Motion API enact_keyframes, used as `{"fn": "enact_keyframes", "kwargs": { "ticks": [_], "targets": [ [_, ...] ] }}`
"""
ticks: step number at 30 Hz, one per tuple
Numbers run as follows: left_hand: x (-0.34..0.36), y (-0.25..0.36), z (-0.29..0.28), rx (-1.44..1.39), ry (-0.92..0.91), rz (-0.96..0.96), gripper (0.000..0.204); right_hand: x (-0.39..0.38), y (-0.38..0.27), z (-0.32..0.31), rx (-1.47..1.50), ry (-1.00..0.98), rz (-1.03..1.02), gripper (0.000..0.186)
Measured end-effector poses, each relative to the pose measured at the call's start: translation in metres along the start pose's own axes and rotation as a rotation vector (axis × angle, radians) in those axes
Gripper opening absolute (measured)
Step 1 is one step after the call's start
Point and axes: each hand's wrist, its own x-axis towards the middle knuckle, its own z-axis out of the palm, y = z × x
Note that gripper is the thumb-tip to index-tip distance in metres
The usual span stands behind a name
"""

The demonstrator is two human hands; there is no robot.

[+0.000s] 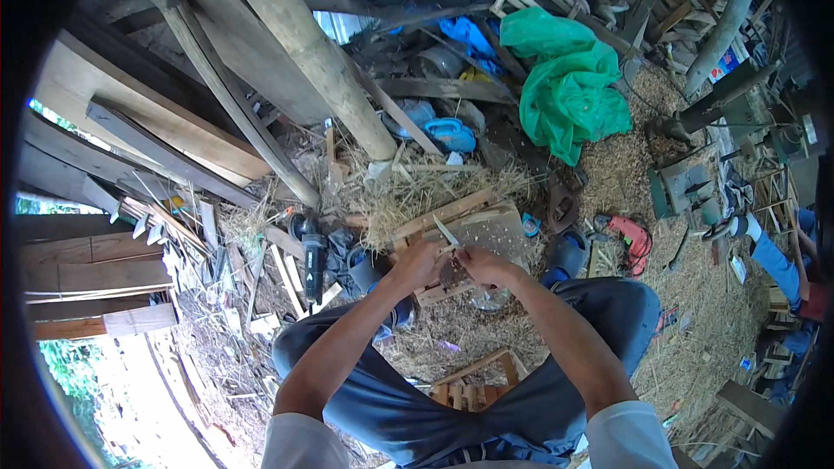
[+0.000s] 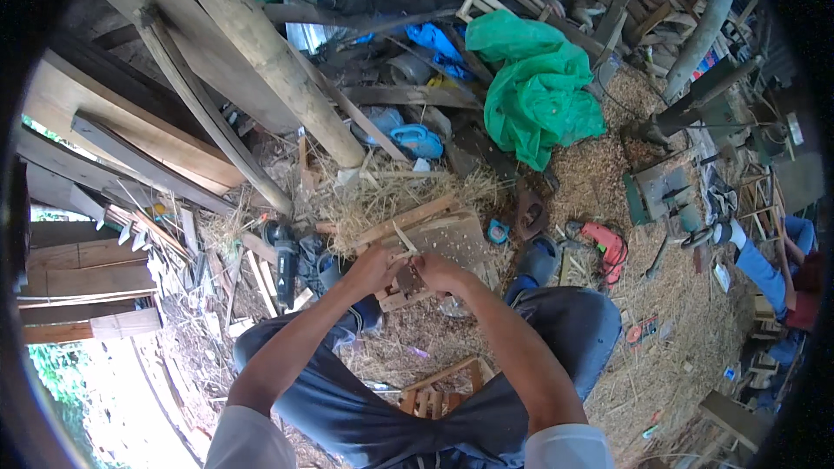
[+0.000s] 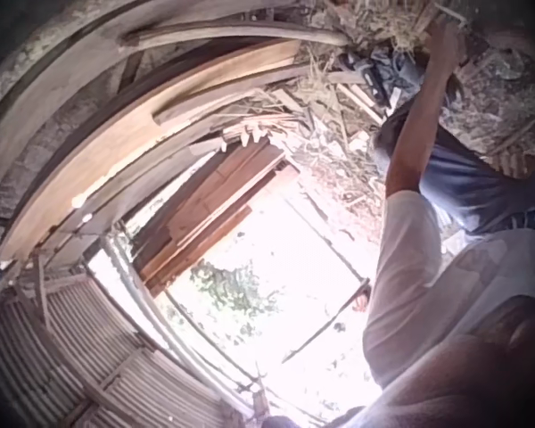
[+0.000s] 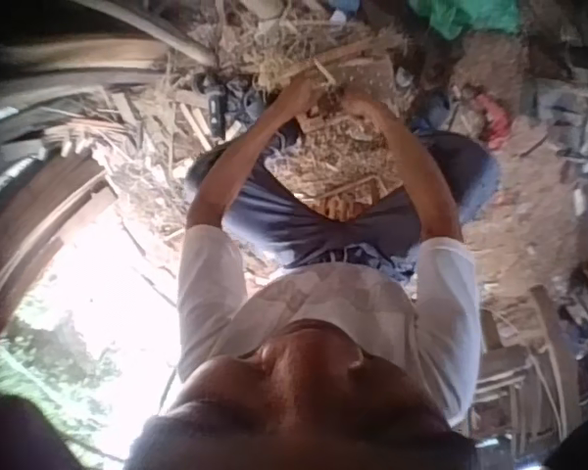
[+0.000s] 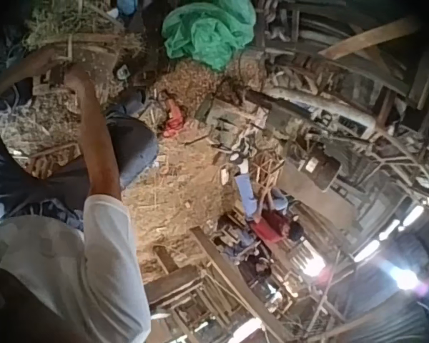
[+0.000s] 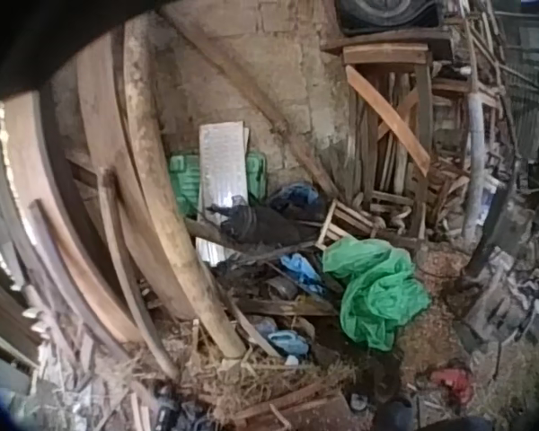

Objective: The person carves a small wooden piece using a knife, shaving off wood and turning the piece by hand.

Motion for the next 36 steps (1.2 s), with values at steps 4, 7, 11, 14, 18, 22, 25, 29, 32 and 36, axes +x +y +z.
{"fn": "enact_keyframes", "kwargs": {
  "ticks": [4, 7, 11, 14, 18, 22, 25, 29, 32, 36],
  "targets": [
    [0.010, -0.007, -0.007, 0.026, 0.097, 0.097, 0.023, -0.008, -0.028, -0.026, 0.455, -0.057, 0.079, 0.039],
    [0.017, 0.033, -0.041, -0.139, 0.113, 0.004, 0.023, -0.031, -0.053, -0.060, -0.046, 0.599, -0.331, 0.038],
    [-0.016, 0.113, -0.124, -0.377, 0.107, -0.117, 0.023, -0.102, -0.098, -0.101, -0.032, 0.605, -0.563, 0.032],
    [-0.037, 0.142, -0.151, -0.572, 0.188, 0.025, 0.021, -0.134, -0.113, -0.108, 0.065, 0.546, -0.674, 0.027],
    [-0.041, 0.142, -0.156, -0.693, 0.264, 0.132, 0.019, -0.163, -0.144, -0.104, 0.225, 0.350, -0.591, 0.025],
    [-0.048, 0.151, -0.164, -1.024, 0.201, 0.080, 0.016, -0.169, -0.149, -0.107, 0.405, 0.295, -0.680, 0.021],
    [-0.050, 0.154, -0.164, -1.100, 0.201, 0.085, 0.015, -0.173, -0.148, -0.107, 0.391, 0.280, -0.671, 0.022],
    [-0.046, 0.150, -0.160, -1.149, 0.233, 0.176, 0.018, -0.170, -0.147, -0.103, 0.455, 0.298, -0.693, 0.022],
    [-0.045, 0.150, -0.155, -1.269, 0.318, 0.249, 0.019, -0.170, -0.147, -0.098, 0.508, 0.305, -0.673, 0.022],
    [-0.042, 0.146, -0.151, -1.265, 0.388, 0.247, 0.018, -0.171, -0.148, -0.090, 0.515, 0.237, -0.683, 0.024]
  ]
}}
